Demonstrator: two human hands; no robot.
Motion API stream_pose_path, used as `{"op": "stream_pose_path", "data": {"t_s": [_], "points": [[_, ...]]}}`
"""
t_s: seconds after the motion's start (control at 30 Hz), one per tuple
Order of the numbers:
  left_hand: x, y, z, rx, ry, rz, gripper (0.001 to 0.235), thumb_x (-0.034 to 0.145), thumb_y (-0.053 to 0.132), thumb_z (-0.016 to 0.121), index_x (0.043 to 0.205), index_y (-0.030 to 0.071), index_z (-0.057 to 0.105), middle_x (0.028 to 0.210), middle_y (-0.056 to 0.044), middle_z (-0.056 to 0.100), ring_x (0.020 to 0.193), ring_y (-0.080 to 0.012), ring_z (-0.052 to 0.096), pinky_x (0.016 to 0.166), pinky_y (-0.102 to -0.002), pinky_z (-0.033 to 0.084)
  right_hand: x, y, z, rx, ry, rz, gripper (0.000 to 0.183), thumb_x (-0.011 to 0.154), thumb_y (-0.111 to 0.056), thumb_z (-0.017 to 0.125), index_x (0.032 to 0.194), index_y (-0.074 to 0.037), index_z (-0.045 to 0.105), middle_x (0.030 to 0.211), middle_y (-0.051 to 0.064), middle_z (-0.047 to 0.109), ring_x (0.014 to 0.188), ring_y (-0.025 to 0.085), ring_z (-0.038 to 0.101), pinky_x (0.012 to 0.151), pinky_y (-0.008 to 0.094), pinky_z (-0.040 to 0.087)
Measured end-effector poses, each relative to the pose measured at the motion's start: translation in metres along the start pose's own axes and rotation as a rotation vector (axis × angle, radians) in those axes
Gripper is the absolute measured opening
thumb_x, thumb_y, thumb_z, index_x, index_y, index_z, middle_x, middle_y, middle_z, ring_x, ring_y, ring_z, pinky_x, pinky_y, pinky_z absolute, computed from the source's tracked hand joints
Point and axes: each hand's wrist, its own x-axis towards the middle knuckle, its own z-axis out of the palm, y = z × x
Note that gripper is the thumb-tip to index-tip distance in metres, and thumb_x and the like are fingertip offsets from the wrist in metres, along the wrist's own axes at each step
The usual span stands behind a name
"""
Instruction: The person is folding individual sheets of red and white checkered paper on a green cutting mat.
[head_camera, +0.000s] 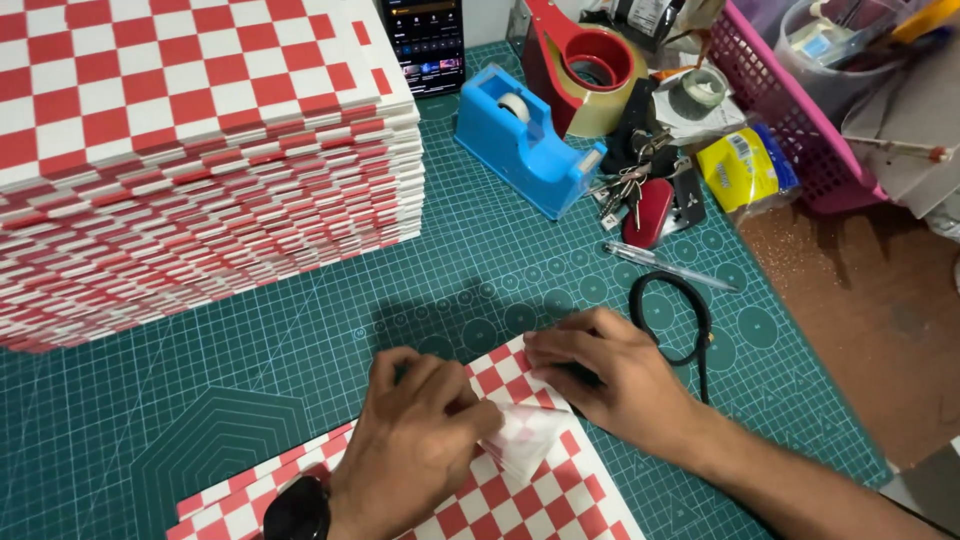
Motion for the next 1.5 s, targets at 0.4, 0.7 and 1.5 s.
{"op": "stream_pose_path", "data": {"t_s": [0.4, 0.7, 1.5], "points": [[0.002, 0.001, -0.004, -0.160, 0.054, -0.029, 0.027, 0.066, -0.010, 0.062, 0.074, 0.015, 0.064, 0.079, 0.000, 0.054, 0.076, -0.0211, 0.055, 0.084, -0.044, 0.037, -0.009, 0.004, 0.011, 0.125, 0.109, -0.067, 0.029, 0.087, -0.008, 0.079, 0.113, -0.005, 0.069, 0.102, 0.007, 0.067, 0.089, 0.018, 0.067, 0.076, 0.026, 0.062], [-0.001, 0.000, -0.001, -0.224, 0.068, -0.051, 0.023, 0.077, -0.004, 0.076, 0.085, 0.014, 0.065, 0.111, -0.012, 0.062, 0.099, -0.0279, 0.063, 0.086, -0.046, 0.043, -0.009, -0.015, 0.006, 0.242, 0.191, -0.279, 0.019, 0.087, -0.003, 0.077, 0.099, 0.000, 0.063, 0.091, 0.011, 0.075, 0.083, 0.024, 0.074, 0.079, 0.032, 0.066], [-0.001, 0.000, -0.004, -0.217, 0.070, -0.123, 0.033, 0.074, -0.013, 0.056, 0.086, 0.016, 0.066, 0.083, 0.004, 0.061, 0.090, -0.0210, 0.057, 0.091, -0.044, 0.038, -0.012, 0.004, 0.007, 0.268, 0.219, -0.281, 0.022, 0.092, 0.005, 0.067, 0.108, -0.001, 0.054, 0.098, 0.014, 0.069, 0.088, 0.021, 0.078, 0.069, 0.023, 0.067]]}}
